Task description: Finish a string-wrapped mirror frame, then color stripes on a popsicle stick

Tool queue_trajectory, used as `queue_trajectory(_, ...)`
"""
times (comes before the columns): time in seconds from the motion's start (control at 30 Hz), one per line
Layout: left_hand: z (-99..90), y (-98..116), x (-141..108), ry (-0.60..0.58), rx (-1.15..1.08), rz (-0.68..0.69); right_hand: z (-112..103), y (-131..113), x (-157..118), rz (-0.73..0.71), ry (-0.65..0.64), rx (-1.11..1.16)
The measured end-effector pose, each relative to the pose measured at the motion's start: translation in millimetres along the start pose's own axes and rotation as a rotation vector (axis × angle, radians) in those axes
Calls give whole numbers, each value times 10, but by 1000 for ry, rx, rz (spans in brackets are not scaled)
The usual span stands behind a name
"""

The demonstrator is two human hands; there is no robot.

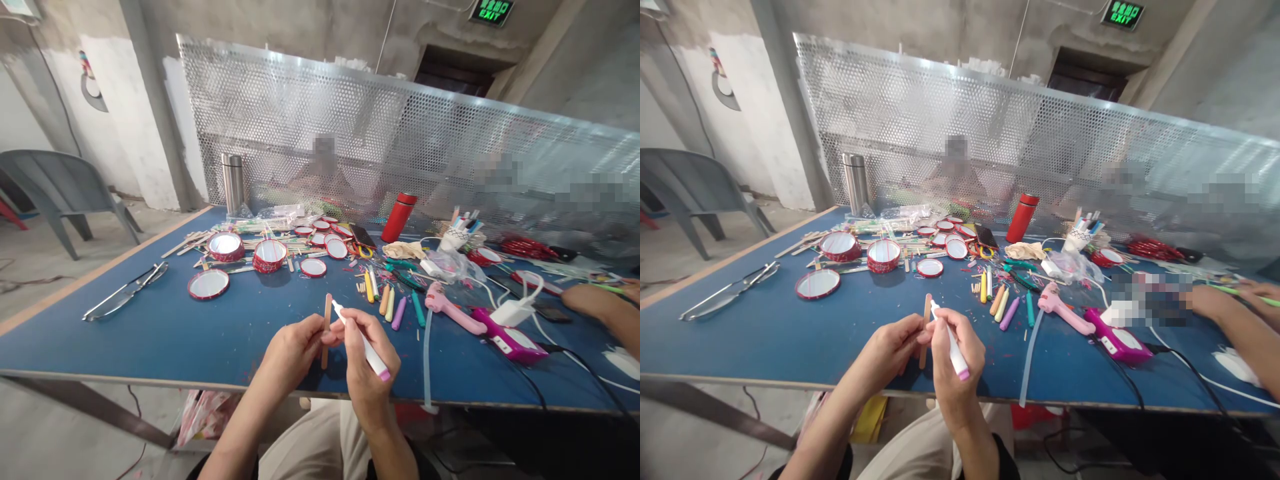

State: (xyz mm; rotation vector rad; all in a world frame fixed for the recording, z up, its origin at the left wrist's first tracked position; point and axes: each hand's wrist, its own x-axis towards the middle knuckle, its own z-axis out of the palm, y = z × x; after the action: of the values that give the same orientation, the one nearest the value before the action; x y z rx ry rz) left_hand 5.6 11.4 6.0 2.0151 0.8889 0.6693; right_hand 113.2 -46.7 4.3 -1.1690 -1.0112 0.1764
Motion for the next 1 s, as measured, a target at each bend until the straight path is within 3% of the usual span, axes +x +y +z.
queue_trajectory(0.43,1,-12,5,8,3,12,-17,18,-2,-90,-67,-47)
queue_trajectory(0.67,1,-11,0,5,0,9,-9,-23,3,-40,4,-39)
queue_trajectory(1.0,-6,-10,2,1,6,5,12,-9,-7,-30,-31,25)
